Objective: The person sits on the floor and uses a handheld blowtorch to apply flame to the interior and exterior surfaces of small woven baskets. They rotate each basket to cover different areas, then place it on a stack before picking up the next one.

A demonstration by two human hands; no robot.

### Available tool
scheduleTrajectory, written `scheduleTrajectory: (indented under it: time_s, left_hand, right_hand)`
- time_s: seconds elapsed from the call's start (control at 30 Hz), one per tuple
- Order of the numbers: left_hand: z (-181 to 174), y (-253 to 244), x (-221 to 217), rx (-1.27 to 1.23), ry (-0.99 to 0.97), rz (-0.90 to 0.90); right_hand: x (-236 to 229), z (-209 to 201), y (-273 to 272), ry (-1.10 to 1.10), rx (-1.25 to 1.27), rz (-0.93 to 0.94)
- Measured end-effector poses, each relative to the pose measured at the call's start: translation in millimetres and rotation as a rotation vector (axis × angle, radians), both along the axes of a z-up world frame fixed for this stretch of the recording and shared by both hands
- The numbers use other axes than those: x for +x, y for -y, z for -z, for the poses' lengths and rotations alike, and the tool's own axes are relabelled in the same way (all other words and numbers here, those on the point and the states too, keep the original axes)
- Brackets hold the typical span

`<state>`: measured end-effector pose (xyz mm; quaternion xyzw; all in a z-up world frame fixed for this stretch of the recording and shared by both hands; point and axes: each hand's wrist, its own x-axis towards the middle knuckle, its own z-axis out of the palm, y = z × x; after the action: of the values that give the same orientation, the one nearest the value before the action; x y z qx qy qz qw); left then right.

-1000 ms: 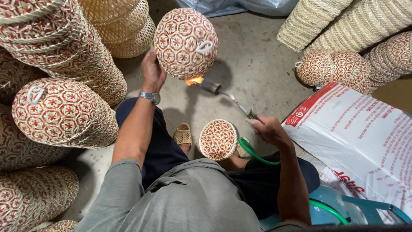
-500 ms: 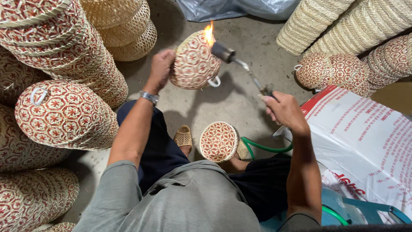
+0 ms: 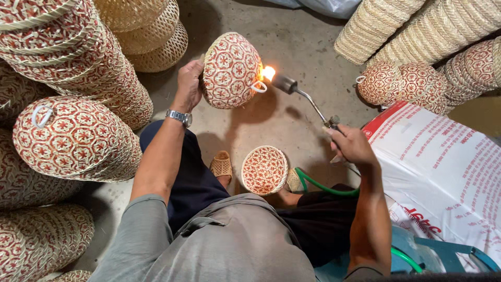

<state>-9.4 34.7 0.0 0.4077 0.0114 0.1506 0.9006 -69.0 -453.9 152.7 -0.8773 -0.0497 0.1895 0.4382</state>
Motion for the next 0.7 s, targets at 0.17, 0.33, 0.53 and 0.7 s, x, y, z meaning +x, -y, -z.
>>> scheduleTrajectory:
  time_s: [0.17,0.33,0.53,0.7]
  left_hand:
    - [-16,-15,-10,0.012,-0.006,0.066]
    - [-46,-10,-27,0.344,-0.067,0.149]
    - [-64,24,-40,1.061,0.15,-0.03]
    - [-56,52,-53,1.762,0.311,-0.261]
  right_hand:
    - [3,-3,-3,-0.036,-0.06,-0.015]
    - [9,-10,-4,0.021,-0.093,-0.004]
    - [6,-35,-14,0.059,-0.101,-0.076]
    - [3,-30,-19,0.142,-0.107,-0.122]
